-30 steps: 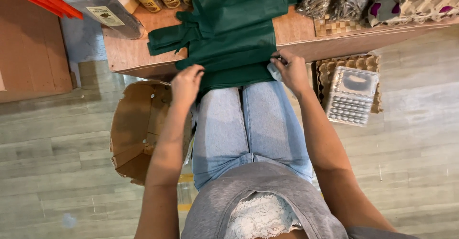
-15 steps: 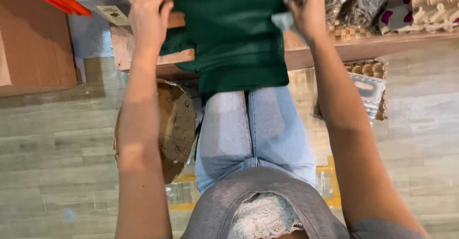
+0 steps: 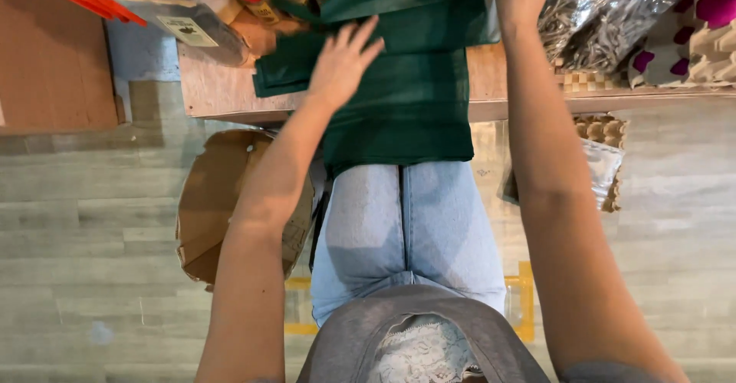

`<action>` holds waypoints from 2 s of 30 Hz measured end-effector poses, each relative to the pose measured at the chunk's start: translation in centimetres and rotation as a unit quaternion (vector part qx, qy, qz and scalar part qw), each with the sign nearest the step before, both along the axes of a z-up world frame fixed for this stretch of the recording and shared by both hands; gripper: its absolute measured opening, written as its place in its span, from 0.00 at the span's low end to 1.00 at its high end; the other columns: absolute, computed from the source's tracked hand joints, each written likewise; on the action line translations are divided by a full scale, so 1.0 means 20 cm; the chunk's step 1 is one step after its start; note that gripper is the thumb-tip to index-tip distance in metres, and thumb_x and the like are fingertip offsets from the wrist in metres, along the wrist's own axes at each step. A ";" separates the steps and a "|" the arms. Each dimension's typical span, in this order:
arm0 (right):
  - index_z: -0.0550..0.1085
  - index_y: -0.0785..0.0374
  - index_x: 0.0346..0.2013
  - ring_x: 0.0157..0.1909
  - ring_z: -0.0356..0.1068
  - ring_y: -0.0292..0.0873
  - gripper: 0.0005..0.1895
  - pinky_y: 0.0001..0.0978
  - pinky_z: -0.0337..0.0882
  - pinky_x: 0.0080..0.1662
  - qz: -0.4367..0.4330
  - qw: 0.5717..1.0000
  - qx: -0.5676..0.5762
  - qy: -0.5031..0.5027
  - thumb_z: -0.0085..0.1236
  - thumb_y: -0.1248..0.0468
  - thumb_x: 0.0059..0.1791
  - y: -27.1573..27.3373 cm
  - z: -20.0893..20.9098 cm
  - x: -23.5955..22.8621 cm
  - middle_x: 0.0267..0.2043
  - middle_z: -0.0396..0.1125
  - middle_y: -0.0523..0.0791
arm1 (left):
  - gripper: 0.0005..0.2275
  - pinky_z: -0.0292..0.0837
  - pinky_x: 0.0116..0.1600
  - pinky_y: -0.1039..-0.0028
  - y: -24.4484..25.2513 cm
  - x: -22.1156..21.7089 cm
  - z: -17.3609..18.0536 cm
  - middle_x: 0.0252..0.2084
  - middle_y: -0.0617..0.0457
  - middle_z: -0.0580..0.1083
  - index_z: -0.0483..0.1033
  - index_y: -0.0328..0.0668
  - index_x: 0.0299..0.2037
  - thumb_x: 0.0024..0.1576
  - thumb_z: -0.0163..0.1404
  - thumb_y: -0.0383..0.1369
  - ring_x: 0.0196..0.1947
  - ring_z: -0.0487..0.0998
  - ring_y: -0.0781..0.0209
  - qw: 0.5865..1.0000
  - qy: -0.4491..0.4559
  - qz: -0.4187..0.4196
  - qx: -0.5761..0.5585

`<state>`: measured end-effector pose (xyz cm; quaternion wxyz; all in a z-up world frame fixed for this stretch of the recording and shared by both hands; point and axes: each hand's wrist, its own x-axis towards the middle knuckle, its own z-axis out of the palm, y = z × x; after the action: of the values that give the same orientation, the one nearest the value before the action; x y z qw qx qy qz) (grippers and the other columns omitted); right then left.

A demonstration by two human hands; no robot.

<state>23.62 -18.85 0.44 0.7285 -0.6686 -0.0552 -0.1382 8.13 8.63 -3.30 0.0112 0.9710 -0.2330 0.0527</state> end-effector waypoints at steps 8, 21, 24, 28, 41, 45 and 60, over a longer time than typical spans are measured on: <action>0.68 0.63 0.46 0.42 0.71 0.65 0.08 0.59 0.67 0.43 0.140 0.881 -0.450 -0.050 0.52 0.60 0.60 0.16 -0.22 -0.70 0.43 0.68 0.56 | 0.35 0.69 0.59 0.49 0.02 0.12 -0.06 0.79 0.48 0.56 0.68 0.53 0.76 0.55 0.55 0.20 0.68 0.63 0.37 0.997 -0.031 0.063 0.025; 0.74 0.49 0.66 0.57 0.71 0.56 0.26 0.50 0.75 0.55 0.095 0.867 -0.462 -0.162 0.46 0.75 0.55 0.04 -0.33 -0.58 0.58 0.66 0.47 | 0.24 0.54 0.74 0.31 -0.63 -0.21 -0.15 0.81 0.42 0.54 0.71 0.48 0.71 0.67 0.52 0.46 0.78 0.52 0.23 0.974 0.099 0.142 -0.147; 0.72 0.51 0.69 0.64 0.68 0.60 0.26 0.53 0.70 0.64 0.138 0.903 -0.387 -0.127 0.44 0.74 0.59 0.01 -0.37 -0.54 0.62 0.65 0.49 | 0.25 0.48 0.79 0.39 -0.70 -0.12 -0.28 0.80 0.43 0.56 0.68 0.46 0.73 0.67 0.49 0.46 0.80 0.50 0.33 0.971 0.128 0.125 -0.158; 0.72 0.48 0.70 0.70 0.64 0.58 0.26 0.53 0.65 0.69 0.149 0.918 -0.360 -0.070 0.44 0.73 0.60 -0.01 -0.43 -0.52 0.68 0.64 0.48 | 0.30 0.41 0.84 0.52 -0.65 -0.03 -0.50 0.83 0.50 0.51 0.61 0.46 0.77 0.70 0.42 0.54 0.84 0.44 0.49 0.975 0.135 0.050 -0.172; 0.73 0.45 0.70 0.68 0.65 0.53 0.28 0.49 0.63 0.71 0.141 0.909 -0.391 -0.028 0.43 0.74 0.59 -0.02 -0.47 -0.53 0.71 0.64 0.42 | 0.34 0.46 0.83 0.50 0.11 -0.39 -0.16 0.79 0.29 0.56 0.59 0.25 0.75 0.69 0.51 0.48 0.80 0.54 0.34 0.957 0.011 0.222 -0.187; 0.72 0.43 0.71 0.67 0.67 0.48 0.29 0.45 0.64 0.71 0.140 0.918 -0.370 -0.001 0.44 0.74 0.59 -0.03 -0.48 -0.51 0.72 0.65 0.40 | 0.33 0.46 0.82 0.49 0.13 -0.38 -0.10 0.78 0.25 0.56 0.57 0.22 0.75 0.70 0.51 0.44 0.80 0.53 0.31 0.938 0.009 0.271 -0.217; 0.68 0.56 0.62 0.65 0.67 0.52 0.22 0.46 0.68 0.67 0.004 0.988 -0.144 0.050 0.47 0.74 0.54 -0.05 -0.61 -0.48 0.60 0.62 0.50 | 0.26 0.35 0.85 0.47 -0.70 0.09 -0.33 0.85 0.60 0.48 0.58 0.52 0.80 0.72 0.41 0.47 0.85 0.40 0.56 0.980 0.148 0.017 -0.129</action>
<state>14.04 -19.81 -11.78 0.6274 -0.7722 -0.0407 -0.0920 9.95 -5.40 -9.87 0.1699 0.9623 -0.2033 -0.0620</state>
